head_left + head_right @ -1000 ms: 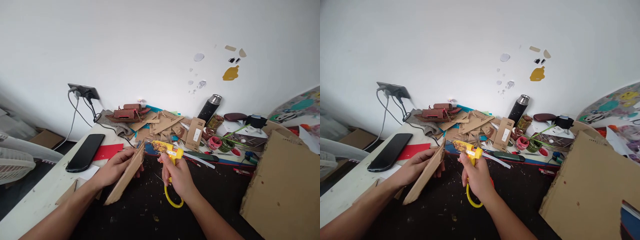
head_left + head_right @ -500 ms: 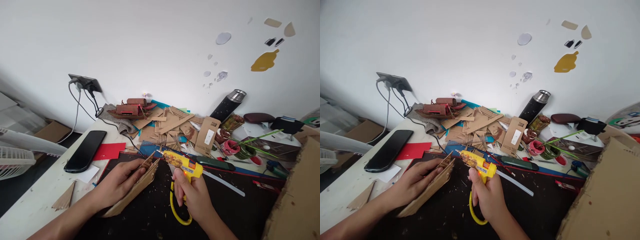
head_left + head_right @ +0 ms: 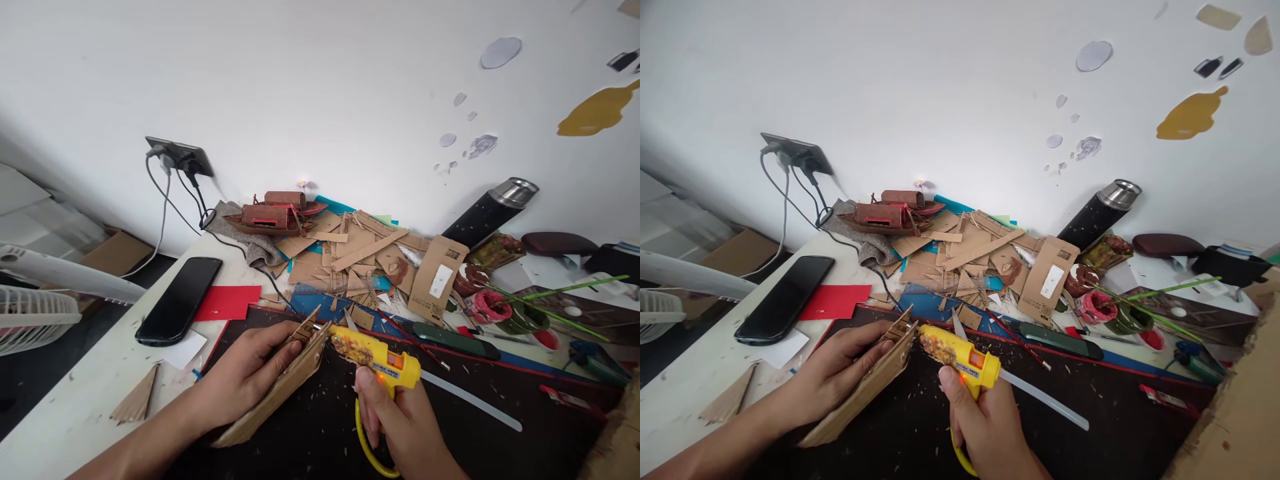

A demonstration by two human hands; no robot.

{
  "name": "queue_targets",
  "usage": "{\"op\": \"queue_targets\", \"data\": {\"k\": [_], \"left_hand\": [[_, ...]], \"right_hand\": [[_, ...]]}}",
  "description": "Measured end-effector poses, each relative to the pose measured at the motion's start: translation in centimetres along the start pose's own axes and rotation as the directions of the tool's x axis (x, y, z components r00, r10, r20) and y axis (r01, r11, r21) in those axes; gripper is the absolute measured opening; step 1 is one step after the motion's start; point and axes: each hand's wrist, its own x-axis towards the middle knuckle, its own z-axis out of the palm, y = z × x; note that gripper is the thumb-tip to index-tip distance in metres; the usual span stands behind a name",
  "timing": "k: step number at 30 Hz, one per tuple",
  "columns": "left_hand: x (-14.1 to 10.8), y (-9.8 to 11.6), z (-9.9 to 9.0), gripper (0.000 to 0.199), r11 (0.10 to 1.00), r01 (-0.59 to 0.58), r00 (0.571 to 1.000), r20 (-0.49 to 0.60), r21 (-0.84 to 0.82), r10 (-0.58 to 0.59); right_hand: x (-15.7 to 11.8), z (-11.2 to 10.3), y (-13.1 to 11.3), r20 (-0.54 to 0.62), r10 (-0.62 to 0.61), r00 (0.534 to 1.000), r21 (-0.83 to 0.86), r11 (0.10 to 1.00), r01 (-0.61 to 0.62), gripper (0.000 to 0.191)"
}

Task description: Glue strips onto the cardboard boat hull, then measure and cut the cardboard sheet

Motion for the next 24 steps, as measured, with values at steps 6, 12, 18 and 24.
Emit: {"op": "queue_targets", "data": {"k": [6,12,18,24], "left_hand": [[0.01,-0.01,0.11,0.033,1.000,0.003,1.000,0.009,-0.027,-0.003],[0.20,0.05,0.13,0.035,0.999,0.002,1.000,0.018,-0.052,-0.002],[0.30,-0.13,0.40,0.039,0.998,0.008,1.000,0.004,-0.060,-0.008],[0.30,-0.04,0.45,0.040,0.997,-0.006,1.000,0.009,-0.073,0.006]], "right_hand": [[-0.17,-0.53,-0.92,0.088,0.014,0.996,-0.056,0.998,-0.009,0.072],[-0.15,-0.88,-0.76,0.115,0.006,0.993,-0.088,0.996,0.004,0.072],[-0.01,-1.02,-0.50,0.114,-0.011,0.993,-0.111,0.994,0.024,0.072],[-0.49,-0.50,-0.85,0.023,-0.010,1.000,-0.095,0.995,0.012,0.071]]}}
